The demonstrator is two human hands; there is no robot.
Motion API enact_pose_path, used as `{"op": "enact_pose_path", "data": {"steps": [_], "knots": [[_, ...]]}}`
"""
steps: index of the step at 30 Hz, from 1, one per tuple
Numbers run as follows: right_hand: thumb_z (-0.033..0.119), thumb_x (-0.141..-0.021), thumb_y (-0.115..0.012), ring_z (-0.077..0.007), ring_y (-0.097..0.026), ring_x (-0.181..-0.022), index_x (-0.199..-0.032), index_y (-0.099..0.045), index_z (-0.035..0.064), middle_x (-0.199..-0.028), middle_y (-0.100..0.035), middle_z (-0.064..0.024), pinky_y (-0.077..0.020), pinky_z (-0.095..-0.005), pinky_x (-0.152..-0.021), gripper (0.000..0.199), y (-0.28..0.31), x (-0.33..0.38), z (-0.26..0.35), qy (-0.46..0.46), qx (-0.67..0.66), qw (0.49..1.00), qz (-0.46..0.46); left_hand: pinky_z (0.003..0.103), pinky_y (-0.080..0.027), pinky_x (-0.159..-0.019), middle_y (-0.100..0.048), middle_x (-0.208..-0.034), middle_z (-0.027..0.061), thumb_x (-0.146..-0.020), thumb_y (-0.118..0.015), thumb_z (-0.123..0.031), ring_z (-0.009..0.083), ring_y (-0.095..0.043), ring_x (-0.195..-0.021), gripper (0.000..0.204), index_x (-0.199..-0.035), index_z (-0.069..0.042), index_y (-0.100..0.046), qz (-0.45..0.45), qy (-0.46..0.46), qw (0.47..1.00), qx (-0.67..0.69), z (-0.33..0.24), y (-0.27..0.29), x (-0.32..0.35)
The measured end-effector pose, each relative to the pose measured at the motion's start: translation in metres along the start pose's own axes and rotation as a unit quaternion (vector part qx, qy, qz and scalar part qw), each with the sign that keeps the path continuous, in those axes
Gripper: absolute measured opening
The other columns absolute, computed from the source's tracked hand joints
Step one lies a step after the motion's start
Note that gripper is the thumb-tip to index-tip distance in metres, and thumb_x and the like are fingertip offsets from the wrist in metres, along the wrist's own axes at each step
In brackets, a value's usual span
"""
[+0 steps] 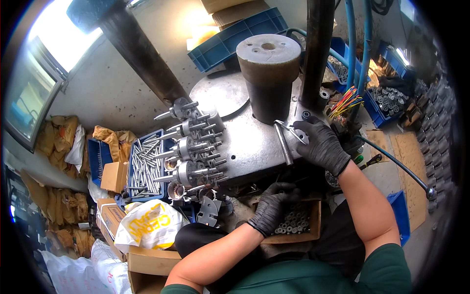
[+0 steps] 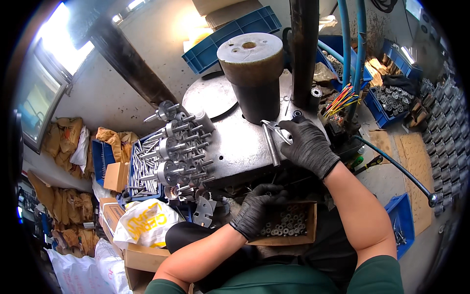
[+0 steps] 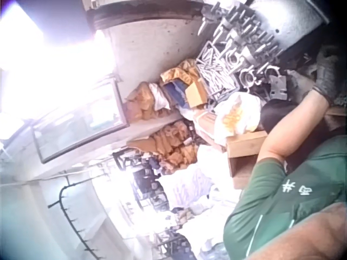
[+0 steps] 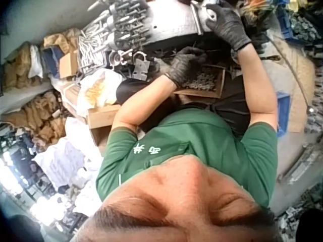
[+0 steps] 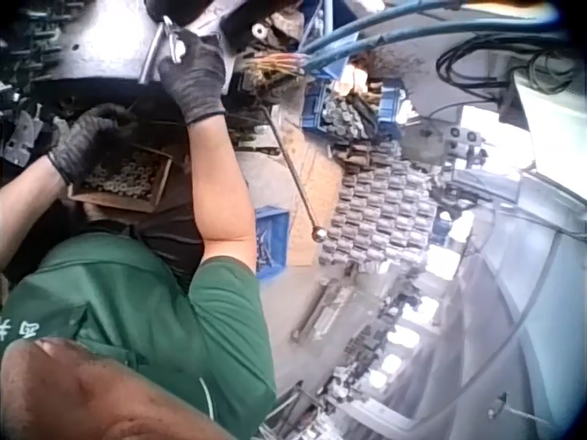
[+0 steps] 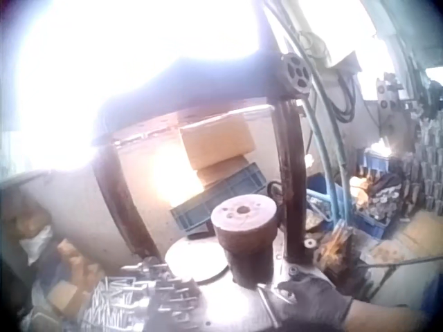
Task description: The person sits on the floor in a workshop and assembles small metal components. They pick up cylindrical metal pieces and washers from a cardboard box, insert them into a jig, and use pliers to secure them. The person repeats this process for multiple units, placing the finished assemblies onto a rack.
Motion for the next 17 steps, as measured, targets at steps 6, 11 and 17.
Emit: {"op": "enact_pose_path", "data": {"steps": [6,11,17], "knots": [[0.020,-0.076,-0.076,-0.0392,-0.064,-0.107,-0.116,-0.070,0.0053,-0.115,-0.067,-0.0211,-0.0530,-0.0454,-0.096,0.043,-0.007,-0.001,-0.040,0.065,0.090,0.992,-0.056,0.038,-0.054,-0.101,-0.067,-0.116,0.0187,-0.094,-0.055,-0.004,0.0255,-0.067,-0.107,0.030,-0.123,0.005,-0.060,0.168,-0.020,0.963,0.208,0.005,0.030,-0.025],[0.018,-0.083,-0.075,-0.0345,-0.067,-0.102,-0.111,-0.069,0.0016,-0.110,-0.068,-0.0174,-0.0534,-0.0413,-0.092,0.033,-0.012,0.010,-0.045,0.062,-0.041,0.986,-0.149,0.041,-0.050,-0.107,-0.061,-0.126,0.0172,-0.104,-0.053,-0.013,0.0272,-0.061,-0.124,0.033,-0.132,0.004,-0.056,0.074,-0.155,0.985,0.032,-0.015,0.002,-0.009],[0.021,-0.091,-0.071,-0.0238,-0.069,-0.094,-0.106,-0.072,0.0067,-0.097,-0.071,-0.0116,-0.0549,-0.0357,-0.086,0.021,-0.023,0.073,-0.035,-0.255,-0.568,0.777,-0.093,0.046,-0.038,-0.119,-0.054,-0.144,0.0168,-0.092,-0.077,-0.024,0.0319,-0.051,-0.136,0.061,-0.142,-0.001,-0.051,0.216,-0.096,0.941,0.243,-0.026,-0.014,-0.002]]}}
Point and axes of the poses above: each hand's wrist, its own x-axis away from the middle knuckle, its own y-axis out of the back of the hand, z = x × y, the point moved 1 cm from there along -x, towards the middle knuckle
